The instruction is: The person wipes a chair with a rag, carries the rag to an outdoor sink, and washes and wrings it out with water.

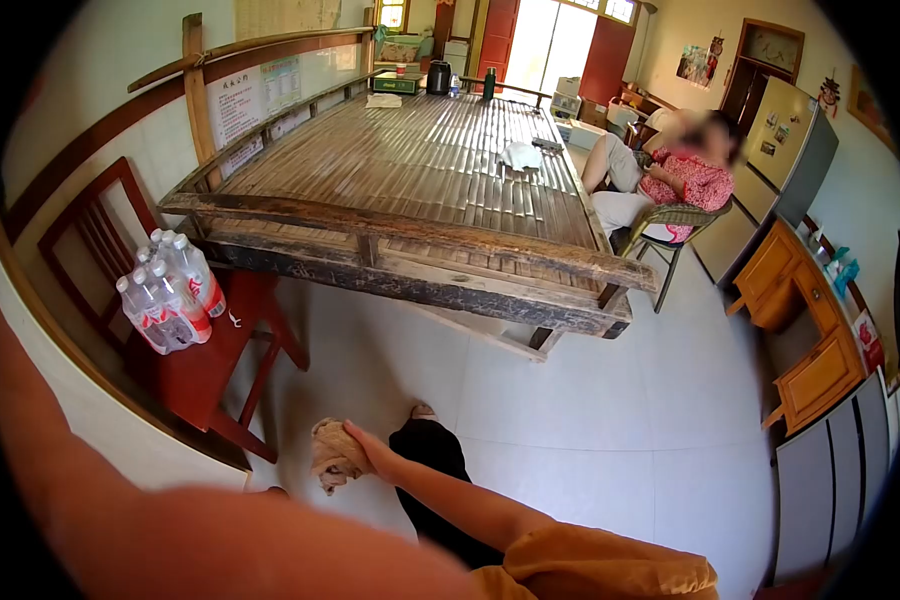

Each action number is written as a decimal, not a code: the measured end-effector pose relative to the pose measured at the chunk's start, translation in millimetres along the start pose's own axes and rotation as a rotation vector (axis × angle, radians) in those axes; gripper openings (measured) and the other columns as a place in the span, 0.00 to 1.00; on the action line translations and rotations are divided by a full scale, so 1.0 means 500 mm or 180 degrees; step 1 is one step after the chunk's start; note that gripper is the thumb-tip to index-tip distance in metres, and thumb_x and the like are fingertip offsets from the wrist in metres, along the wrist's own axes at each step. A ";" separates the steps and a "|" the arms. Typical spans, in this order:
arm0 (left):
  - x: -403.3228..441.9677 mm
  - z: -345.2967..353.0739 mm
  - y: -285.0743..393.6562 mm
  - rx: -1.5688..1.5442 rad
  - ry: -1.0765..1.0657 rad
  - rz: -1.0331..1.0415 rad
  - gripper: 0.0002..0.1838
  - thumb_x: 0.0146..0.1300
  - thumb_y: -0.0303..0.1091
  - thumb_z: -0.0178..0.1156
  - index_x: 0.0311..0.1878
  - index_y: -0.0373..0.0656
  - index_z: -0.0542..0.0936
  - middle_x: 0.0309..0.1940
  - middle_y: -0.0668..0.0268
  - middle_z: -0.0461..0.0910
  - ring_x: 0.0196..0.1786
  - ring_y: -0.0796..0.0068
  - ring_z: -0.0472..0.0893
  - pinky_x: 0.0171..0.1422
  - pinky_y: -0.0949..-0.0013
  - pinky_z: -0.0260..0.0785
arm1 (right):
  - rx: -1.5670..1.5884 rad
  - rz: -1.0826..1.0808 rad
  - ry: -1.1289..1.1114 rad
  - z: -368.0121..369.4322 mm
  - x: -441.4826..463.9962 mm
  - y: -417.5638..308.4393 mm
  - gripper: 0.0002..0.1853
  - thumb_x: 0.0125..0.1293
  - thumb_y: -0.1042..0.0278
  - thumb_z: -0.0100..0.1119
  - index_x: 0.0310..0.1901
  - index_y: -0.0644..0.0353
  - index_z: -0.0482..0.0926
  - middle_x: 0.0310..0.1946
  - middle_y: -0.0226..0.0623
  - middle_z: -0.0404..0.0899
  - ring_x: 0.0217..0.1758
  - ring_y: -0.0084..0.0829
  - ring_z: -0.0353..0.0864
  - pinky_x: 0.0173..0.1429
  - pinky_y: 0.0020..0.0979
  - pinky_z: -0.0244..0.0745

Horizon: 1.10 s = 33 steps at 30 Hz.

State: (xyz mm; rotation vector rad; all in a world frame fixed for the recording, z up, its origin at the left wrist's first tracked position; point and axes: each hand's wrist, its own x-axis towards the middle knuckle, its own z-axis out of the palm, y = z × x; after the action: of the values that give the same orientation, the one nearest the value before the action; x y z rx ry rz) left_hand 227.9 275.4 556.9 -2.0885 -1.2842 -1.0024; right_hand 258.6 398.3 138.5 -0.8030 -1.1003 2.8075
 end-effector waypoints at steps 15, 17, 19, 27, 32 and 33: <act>-0.023 0.010 0.006 -0.0493 0.0336 -0.0157 0.35 0.59 0.58 0.50 0.59 0.38 0.67 0.44 0.62 0.69 0.50 0.66 0.66 0.54 0.65 0.61 | 0.0032 0.0057 -0.0010 0.009 -0.022 -0.016 0.28 0.68 0.41 0.39 0.55 0.55 0.70 0.50 0.30 0.75 0.52 0.24 0.73 0.55 0.27 0.67; -0.026 0.010 0.009 -0.0558 0.0378 -0.0162 0.34 0.59 0.58 0.50 0.59 0.38 0.67 0.44 0.62 0.69 0.51 0.66 0.66 0.55 0.65 0.61 | 0.0044 0.0064 -0.0050 0.012 -0.027 -0.020 0.28 0.67 0.41 0.39 0.55 0.56 0.70 0.50 0.30 0.75 0.52 0.25 0.73 0.56 0.27 0.67; -0.028 0.011 0.010 -0.0607 0.0407 -0.0176 0.34 0.59 0.57 0.50 0.59 0.38 0.67 0.44 0.61 0.70 0.51 0.66 0.66 0.55 0.65 0.62 | 0.0068 0.0069 -0.0086 0.014 -0.030 -0.020 0.28 0.67 0.40 0.39 0.56 0.56 0.70 0.50 0.30 0.75 0.53 0.25 0.73 0.56 0.27 0.67; -0.035 0.013 0.010 -0.0822 0.0518 -0.0208 0.31 0.60 0.55 0.51 0.58 0.40 0.68 0.44 0.61 0.70 0.52 0.65 0.66 0.55 0.65 0.62 | 0.0016 0.0006 0.0042 0.016 -0.027 -0.017 0.28 0.68 0.41 0.39 0.56 0.57 0.70 0.50 0.31 0.74 0.52 0.25 0.73 0.56 0.27 0.67; -0.045 0.012 0.005 -0.0969 0.0580 -0.0249 0.29 0.60 0.53 0.51 0.57 0.41 0.69 0.45 0.61 0.71 0.53 0.64 0.66 0.56 0.65 0.63 | 0.0038 -0.0035 -0.0043 0.006 -0.019 -0.009 0.28 0.68 0.42 0.39 0.55 0.58 0.70 0.50 0.33 0.75 0.52 0.25 0.73 0.55 0.27 0.67; -0.047 0.012 0.005 -0.0997 0.0594 -0.0258 0.29 0.60 0.53 0.51 0.57 0.41 0.69 0.45 0.61 0.71 0.53 0.64 0.66 0.56 0.64 0.63 | 0.0025 0.0018 0.0024 0.008 -0.021 -0.012 0.28 0.68 0.42 0.39 0.55 0.58 0.70 0.50 0.33 0.75 0.52 0.25 0.73 0.55 0.27 0.67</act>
State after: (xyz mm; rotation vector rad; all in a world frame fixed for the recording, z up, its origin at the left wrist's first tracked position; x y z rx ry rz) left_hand 225.3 265.9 534.4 -2.1162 -1.1872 -1.4787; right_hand 264.8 397.9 149.6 -0.8166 -1.0870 2.8092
